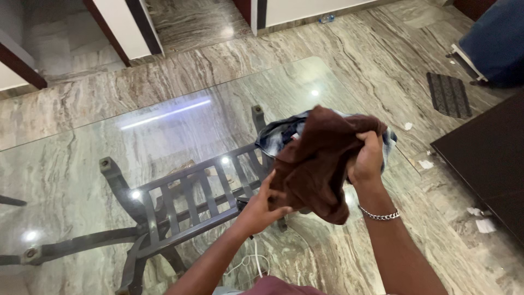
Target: The person irons a brown long-sleeved shirt on a glass dining table. They repeatedly unfold, smooth, and iron different sections of the shirt, including the sleeves and body, using a handheld electric iron. The person adjusts the garment frequently to ensure all areas are pressed.
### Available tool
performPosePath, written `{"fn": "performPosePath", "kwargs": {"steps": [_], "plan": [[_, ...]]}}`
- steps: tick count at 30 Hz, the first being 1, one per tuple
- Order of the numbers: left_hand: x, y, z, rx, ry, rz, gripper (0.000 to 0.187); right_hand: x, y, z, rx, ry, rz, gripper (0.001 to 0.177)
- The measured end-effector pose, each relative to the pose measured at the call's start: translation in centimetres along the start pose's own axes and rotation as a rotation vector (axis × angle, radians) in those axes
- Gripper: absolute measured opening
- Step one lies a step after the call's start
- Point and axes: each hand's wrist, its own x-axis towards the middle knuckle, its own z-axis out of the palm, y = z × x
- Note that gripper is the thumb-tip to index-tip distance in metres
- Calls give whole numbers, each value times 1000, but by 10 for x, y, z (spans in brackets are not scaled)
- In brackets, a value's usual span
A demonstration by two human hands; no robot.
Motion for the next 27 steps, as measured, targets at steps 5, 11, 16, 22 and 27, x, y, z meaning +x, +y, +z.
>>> {"fn": "performPosePath", "kwargs": {"steps": [5,11,16,22,27], "plan": [[33,45,7,-44,51,157,128,-26,-2,34,-501,12,-172,43],[67,90,-2,-201,225,280,122,-105,15,85,-894,-373,312,48],[76,111,-29,-368,424,422,116,-134,13,90,-1339,-626,-331,51],[84,126,-53,-411,333,486,110,-136,79,7,-820,-150,249,44],[86,122,-77,-413,352,443,105,-116,97,-26,-687,110,896,57]]}}
